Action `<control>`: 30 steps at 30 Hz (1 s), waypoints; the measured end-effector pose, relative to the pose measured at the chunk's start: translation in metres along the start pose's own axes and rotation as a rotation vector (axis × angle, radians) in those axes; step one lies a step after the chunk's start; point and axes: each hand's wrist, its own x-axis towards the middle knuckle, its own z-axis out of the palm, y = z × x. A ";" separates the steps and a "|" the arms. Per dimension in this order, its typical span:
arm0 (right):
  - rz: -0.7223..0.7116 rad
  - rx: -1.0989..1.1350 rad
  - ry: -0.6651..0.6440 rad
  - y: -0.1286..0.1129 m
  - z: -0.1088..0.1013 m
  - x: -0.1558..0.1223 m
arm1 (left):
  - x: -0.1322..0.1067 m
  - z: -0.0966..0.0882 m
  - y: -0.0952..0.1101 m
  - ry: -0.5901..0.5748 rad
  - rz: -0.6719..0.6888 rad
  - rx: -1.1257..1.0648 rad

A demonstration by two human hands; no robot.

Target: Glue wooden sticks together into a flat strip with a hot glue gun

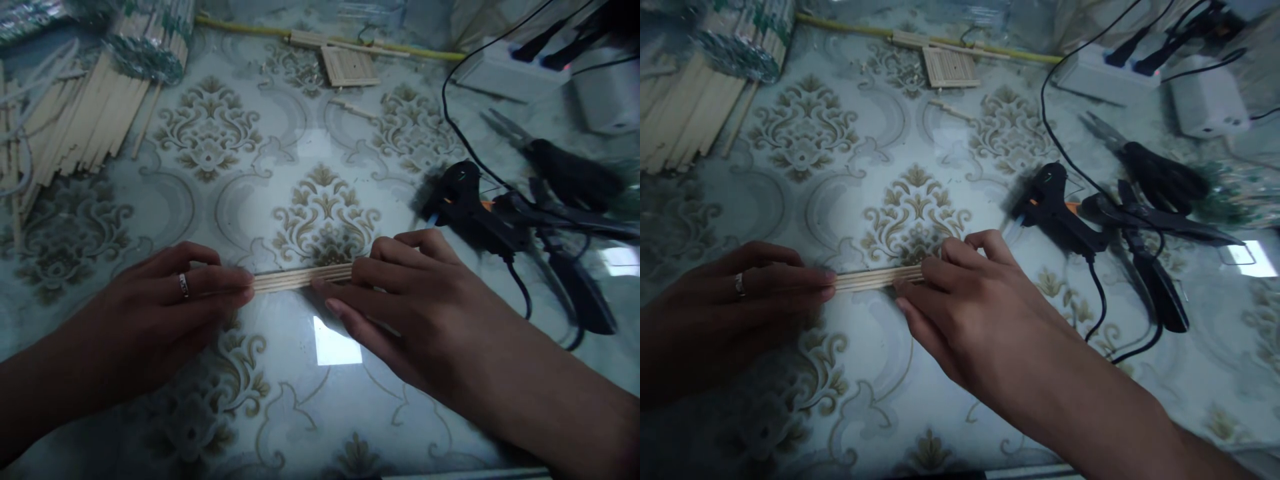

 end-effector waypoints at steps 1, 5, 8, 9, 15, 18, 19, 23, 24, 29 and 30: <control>-0.002 -0.004 0.002 0.000 0.000 -0.001 | 0.000 0.000 0.000 0.003 -0.001 0.001; -0.004 -0.041 0.014 -0.001 0.002 -0.004 | -0.001 0.001 0.000 0.007 -0.013 -0.007; -0.027 -0.071 0.031 -0.002 0.005 -0.003 | -0.002 0.000 -0.002 -0.017 0.024 0.008; -0.038 -0.081 0.040 -0.002 0.005 -0.003 | -0.002 0.000 -0.003 -0.023 0.029 0.010; -0.113 -0.209 0.073 -0.003 0.001 0.002 | -0.002 0.000 -0.001 0.011 -0.013 0.000; -0.113 -0.185 0.096 -0.003 -0.002 0.003 | -0.003 0.001 -0.001 0.010 -0.003 0.005; -0.109 -0.162 0.107 -0.003 -0.003 0.003 | -0.004 0.002 -0.002 0.009 -0.020 -0.007; -0.081 -0.126 0.122 0.003 -0.007 0.000 | -0.006 0.001 -0.001 -0.002 -0.046 -0.027; -0.078 -0.131 0.114 0.005 -0.008 -0.001 | -0.006 0.001 -0.001 -0.007 -0.039 -0.023; -0.082 -0.096 0.048 0.010 -0.005 -0.003 | -0.004 0.001 -0.001 -0.013 -0.027 -0.010; -0.082 -0.091 0.042 0.009 -0.004 -0.003 | -0.004 0.001 -0.001 -0.006 -0.022 -0.007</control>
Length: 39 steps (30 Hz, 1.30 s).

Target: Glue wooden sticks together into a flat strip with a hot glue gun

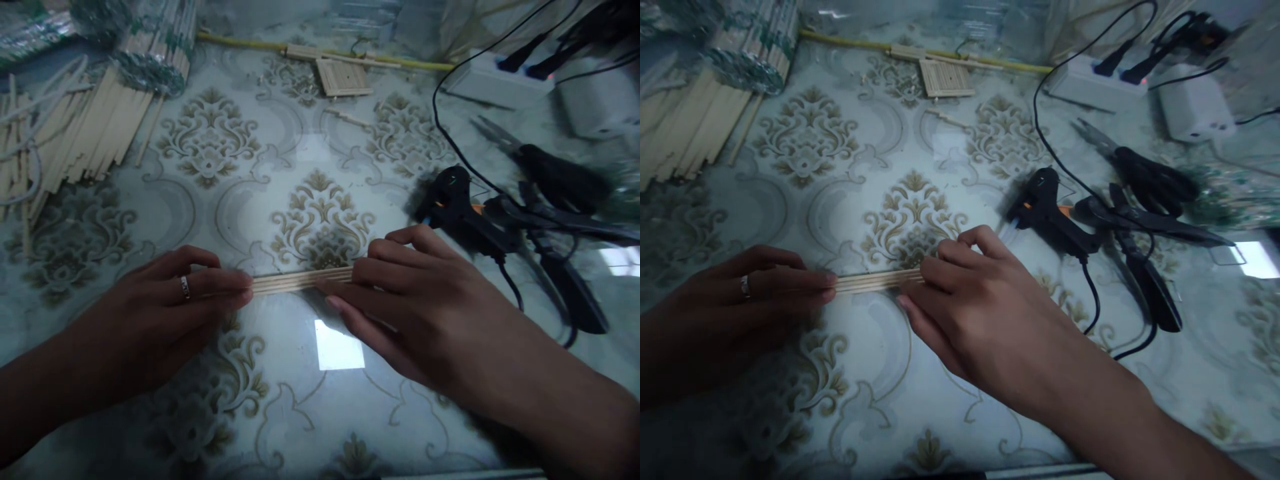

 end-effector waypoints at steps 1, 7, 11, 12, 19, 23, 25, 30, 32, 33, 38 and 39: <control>-0.002 0.000 -0.002 -0.002 0.001 0.001 | 0.000 0.000 0.000 0.007 0.009 0.002; 0.009 -0.041 -0.019 -0.014 0.002 0.005 | 0.000 0.001 -0.001 0.025 0.014 -0.006; 0.064 0.017 -0.052 -0.013 0.001 0.001 | 0.001 0.001 -0.002 0.006 0.019 -0.003; 0.077 0.037 -0.056 -0.012 0.001 0.000 | 0.001 0.001 -0.002 0.004 0.017 -0.002; 0.110 0.190 0.034 -0.003 0.000 0.003 | 0.003 0.000 -0.002 0.023 0.035 0.007; 0.155 0.221 0.123 -0.004 0.000 0.008 | 0.001 0.001 0.000 0.011 0.013 -0.028; 0.129 0.210 0.091 -0.006 0.003 0.009 | 0.001 0.001 0.001 0.017 0.001 -0.039; 0.048 0.169 0.019 -0.012 0.013 0.009 | 0.002 0.001 0.004 0.013 -0.005 -0.016; 0.042 0.138 0.015 -0.014 0.014 0.008 | 0.003 0.001 0.005 0.011 0.012 -0.011; 0.038 0.131 0.016 -0.014 0.015 0.008 | 0.004 0.001 0.005 0.017 0.023 -0.011; 0.040 0.146 0.010 -0.012 0.013 0.006 | 0.006 -0.001 0.005 0.035 0.043 0.024; 0.039 0.144 0.015 -0.012 0.013 0.006 | 0.006 -0.001 0.005 0.031 0.049 0.036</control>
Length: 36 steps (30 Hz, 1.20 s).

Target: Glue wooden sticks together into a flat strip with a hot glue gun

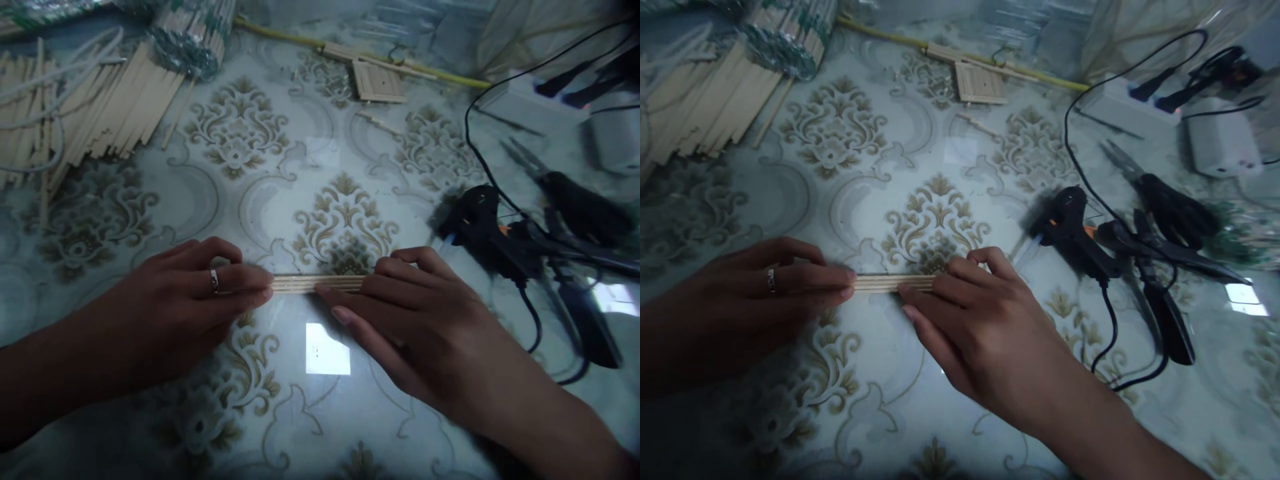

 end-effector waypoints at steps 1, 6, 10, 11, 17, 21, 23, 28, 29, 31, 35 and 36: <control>-0.002 -0.003 0.013 0.000 0.000 0.000 | 0.000 0.000 0.000 0.001 0.011 0.007; -0.034 0.000 0.027 -0.003 0.006 0.003 | 0.001 0.001 0.003 0.010 -0.019 0.005; -0.030 -0.002 0.015 -0.002 0.010 0.001 | 0.001 0.001 0.001 0.009 0.002 0.015; -0.028 -0.003 0.012 -0.002 0.010 0.000 | 0.001 0.000 -0.001 0.005 0.008 0.009; -0.025 0.012 -0.013 -0.001 0.010 -0.002 | -0.003 -0.005 -0.009 0.030 0.005 -0.058; -0.025 0.040 0.000 0.000 0.009 -0.001 | 0.000 -0.009 -0.009 0.076 -0.003 -0.078; -0.032 0.047 0.006 0.004 0.003 -0.001 | 0.002 -0.010 -0.008 0.076 -0.016 -0.095; 0.114 -0.050 0.102 0.025 -0.017 -0.002 | 0.003 -0.012 -0.008 0.074 -0.030 -0.115; 0.144 -0.044 0.101 0.029 -0.019 -0.002 | 0.002 -0.011 -0.008 0.074 -0.027 -0.108; 0.148 -0.002 0.086 0.035 -0.019 -0.002 | 0.000 -0.011 -0.010 0.068 -0.012 -0.089; 0.107 0.108 0.015 0.039 -0.014 0.000 | -0.004 -0.007 -0.012 0.063 -0.009 -0.078; 0.114 0.127 0.008 0.039 -0.013 0.000 | -0.005 -0.006 -0.013 0.066 -0.015 -0.086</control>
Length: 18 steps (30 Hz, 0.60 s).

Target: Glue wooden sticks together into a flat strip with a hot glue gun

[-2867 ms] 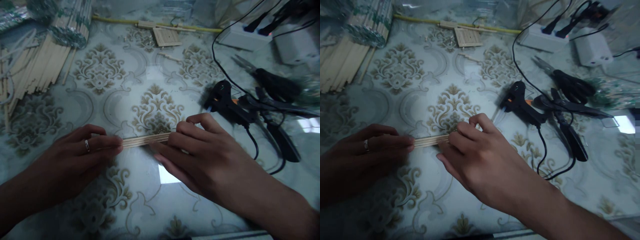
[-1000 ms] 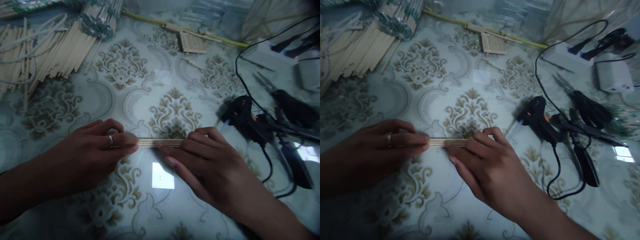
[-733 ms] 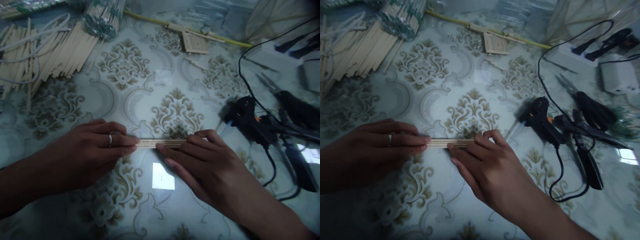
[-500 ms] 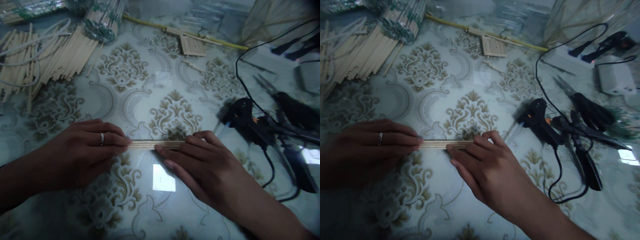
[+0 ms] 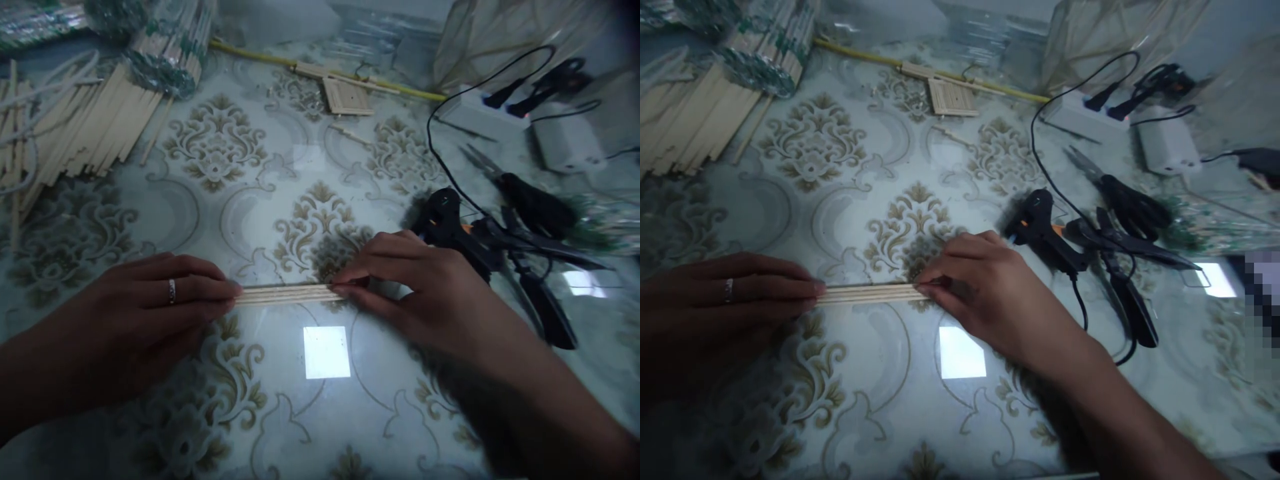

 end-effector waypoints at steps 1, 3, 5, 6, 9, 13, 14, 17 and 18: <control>0.008 0.015 -0.005 0.000 0.001 0.000 | -0.001 0.001 0.000 0.001 -0.010 -0.009; 0.020 0.037 -0.013 -0.001 0.002 0.000 | -0.002 0.003 0.000 0.003 -0.033 -0.021; 0.033 0.046 -0.031 -0.001 0.002 0.000 | -0.003 0.004 0.001 0.009 -0.053 -0.024; 0.039 0.048 -0.039 0.000 0.002 0.000 | -0.003 0.004 0.001 0.011 -0.057 -0.022; 0.058 0.055 -0.030 0.000 0.004 -0.001 | -0.003 0.001 0.000 -0.001 -0.032 -0.009; 0.104 0.063 -0.013 -0.001 0.007 -0.001 | -0.002 -0.002 -0.004 -0.061 0.072 0.015; 0.117 0.067 -0.018 -0.001 0.008 -0.001 | -0.003 -0.001 -0.004 -0.065 0.083 0.012; 0.141 0.086 -0.024 -0.002 0.008 0.000 | -0.004 0.002 -0.002 -0.035 0.010 0.013; 0.151 0.098 -0.024 -0.002 0.007 0.001 | -0.004 0.003 -0.001 -0.032 0.003 0.016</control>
